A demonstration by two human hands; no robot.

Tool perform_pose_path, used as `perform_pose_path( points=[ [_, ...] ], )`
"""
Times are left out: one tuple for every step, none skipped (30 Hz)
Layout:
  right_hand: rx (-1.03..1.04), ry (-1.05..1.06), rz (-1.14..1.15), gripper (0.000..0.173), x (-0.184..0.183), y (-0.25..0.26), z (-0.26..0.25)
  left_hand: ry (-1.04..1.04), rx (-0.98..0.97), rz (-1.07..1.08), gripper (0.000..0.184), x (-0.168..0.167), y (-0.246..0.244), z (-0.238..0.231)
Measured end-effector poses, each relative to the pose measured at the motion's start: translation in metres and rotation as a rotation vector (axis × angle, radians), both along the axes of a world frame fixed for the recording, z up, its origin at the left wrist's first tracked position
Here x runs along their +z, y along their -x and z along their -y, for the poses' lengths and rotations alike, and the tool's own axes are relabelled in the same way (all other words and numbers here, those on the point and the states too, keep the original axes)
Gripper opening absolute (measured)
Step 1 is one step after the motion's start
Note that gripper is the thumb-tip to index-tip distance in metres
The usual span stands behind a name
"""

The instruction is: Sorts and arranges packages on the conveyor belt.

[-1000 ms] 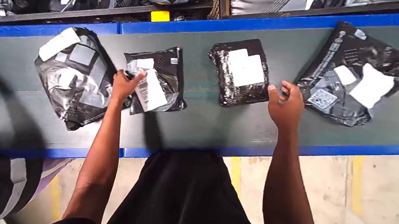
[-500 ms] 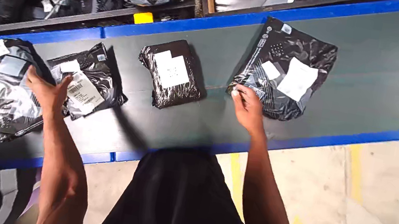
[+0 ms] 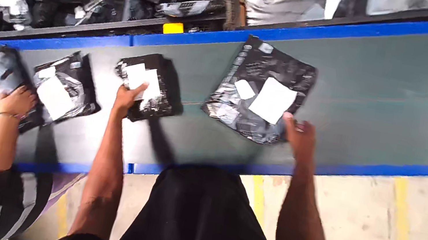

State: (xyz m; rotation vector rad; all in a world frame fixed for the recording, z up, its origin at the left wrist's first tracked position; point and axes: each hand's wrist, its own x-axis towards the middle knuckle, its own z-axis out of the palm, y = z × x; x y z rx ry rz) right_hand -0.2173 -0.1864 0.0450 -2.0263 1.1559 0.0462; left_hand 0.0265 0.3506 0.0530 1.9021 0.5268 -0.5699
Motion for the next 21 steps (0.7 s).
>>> perform_pose_path(
  points=[
    [0.019, 0.0, 0.017, 0.088, -0.007, -0.001, -0.006, 0.031, 0.008, -0.029, 0.08, 0.001, 0.002, -0.001],
    [0.033, -0.008, 0.031, 0.085, -0.012, -0.002, -0.01, 0.099, 0.023, -0.055, 0.075, -0.001, 0.004, -0.002],
    [0.035, -0.025, 0.047, 0.086, -0.017, -0.006, -0.017, 0.206, 0.061, -0.058, 0.062, -0.003, 0.009, -0.002],
    [0.031, -0.042, 0.067, 0.087, -0.022, -0.011, -0.026, 0.332, 0.106, -0.029, 0.051, -0.004, 0.016, 0.0],
    [0.033, -0.062, 0.079, 0.086, -0.026, -0.013, -0.035, 0.457, 0.133, 0.044, 0.045, -0.003, 0.023, 0.01],
    [0.046, -0.081, 0.08, 0.084, -0.029, -0.013, -0.043, 0.559, 0.138, 0.145, 0.045, -0.001, 0.025, 0.024],
    [0.066, -0.1, 0.086, 0.081, -0.032, -0.015, -0.052, 0.615, 0.115, 0.257, 0.045, 0.008, 0.017, 0.041],
    [0.085, -0.114, 0.084, 0.079, -0.035, -0.014, -0.064, 0.642, 0.062, 0.353, 0.042, 0.025, 0.0, 0.064],
    [0.115, -0.119, 0.087, 0.078, -0.037, -0.017, -0.073, 0.666, 0.001, 0.433, 0.035, 0.051, -0.023, 0.097],
    [0.154, -0.134, 0.089, 0.077, -0.037, -0.018, -0.081, 0.697, -0.094, 0.48, 0.031, 0.082, -0.047, 0.136],
    [0.181, -0.17, 0.098, 0.074, -0.037, -0.016, -0.09, 0.758, -0.227, 0.491, 0.036, 0.112, -0.07, 0.174],
    [0.185, -0.222, 0.12, 0.071, -0.036, -0.014, -0.099, 0.821, -0.393, 0.457, 0.05, 0.138, -0.095, 0.209],
    [0.173, -0.285, 0.148, 0.067, -0.034, -0.011, -0.106, 0.829, -0.529, 0.405, 0.06, 0.153, -0.116, 0.234],
    [0.168, -0.335, 0.17, 0.064, -0.032, -0.01, -0.108, 0.749, -0.569, 0.382, 0.061, 0.155, -0.129, 0.246],
    [0.171, -0.358, 0.179, 0.063, -0.029, -0.007, -0.108, 0.567, -0.575, 0.366, 0.067, 0.145, -0.132, 0.244],
    [0.18, -0.363, 0.178, 0.061, -0.027, -0.002, -0.107, 0.311, -0.579, 0.345, 0.076, 0.124, -0.127, 0.228],
    [0.193, -0.362, 0.184, 0.059, -0.025, -0.002, -0.106, 0.031, -0.604, 0.3, 0.085, 0.098, -0.119, 0.202],
    [0.207, -0.375, 0.184, 0.056, -0.023, 0.0, -0.108, -0.2, -0.65, 0.211, 0.096, 0.07, -0.101, 0.167],
    [0.223, -0.412, 0.182, 0.053, -0.021, 0.0, -0.117, -0.357, -0.676, 0.133, 0.101, 0.043, -0.076, 0.13],
    [0.236, -0.472, 0.178, 0.052, -0.017, -0.001, -0.128, -0.445, -0.678, 0.096, 0.101, 0.02, -0.051, 0.102],
    [0.247, -0.542, 0.18, 0.052, -0.013, -0.007, -0.137, -0.468, -0.631, 0.097, 0.104, 0.003, -0.028, 0.083]
  ],
)
